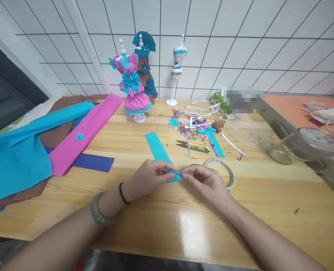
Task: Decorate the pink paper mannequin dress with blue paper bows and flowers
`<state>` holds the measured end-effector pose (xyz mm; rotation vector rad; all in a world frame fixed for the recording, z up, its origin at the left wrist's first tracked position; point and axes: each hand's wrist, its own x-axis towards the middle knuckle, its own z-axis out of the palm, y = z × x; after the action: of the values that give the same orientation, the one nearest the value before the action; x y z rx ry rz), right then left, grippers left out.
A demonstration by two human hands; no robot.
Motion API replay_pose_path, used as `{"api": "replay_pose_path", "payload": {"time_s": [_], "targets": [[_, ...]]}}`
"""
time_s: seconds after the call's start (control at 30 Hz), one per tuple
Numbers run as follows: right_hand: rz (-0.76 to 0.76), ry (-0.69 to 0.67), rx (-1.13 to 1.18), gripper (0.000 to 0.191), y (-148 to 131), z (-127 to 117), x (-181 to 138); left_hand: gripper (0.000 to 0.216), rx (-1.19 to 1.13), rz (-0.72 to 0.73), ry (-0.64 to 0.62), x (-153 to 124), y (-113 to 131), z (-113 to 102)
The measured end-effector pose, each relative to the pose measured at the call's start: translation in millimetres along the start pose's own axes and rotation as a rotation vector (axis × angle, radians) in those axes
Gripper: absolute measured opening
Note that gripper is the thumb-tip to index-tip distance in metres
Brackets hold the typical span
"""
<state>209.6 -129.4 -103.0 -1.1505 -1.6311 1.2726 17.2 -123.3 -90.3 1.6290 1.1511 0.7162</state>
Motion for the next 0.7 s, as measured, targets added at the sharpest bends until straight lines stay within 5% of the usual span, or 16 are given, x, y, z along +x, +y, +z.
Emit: {"api": "replay_pose_path", "payload": {"time_s": [0.23, 0.7], "targets": [[0.012, 0.009, 0.027, 0.021, -1.1, 0.0, -0.4, 0.019, -0.240, -0.067, -0.028, 1.3, 0.1, -0.5], [0.000, 0.030, 0.114, 0.014, -7.5, -5.2, 0.3, 0.019, -0.330, -0.057, -0.002, 2.2, 2.8, -5.2]]}}
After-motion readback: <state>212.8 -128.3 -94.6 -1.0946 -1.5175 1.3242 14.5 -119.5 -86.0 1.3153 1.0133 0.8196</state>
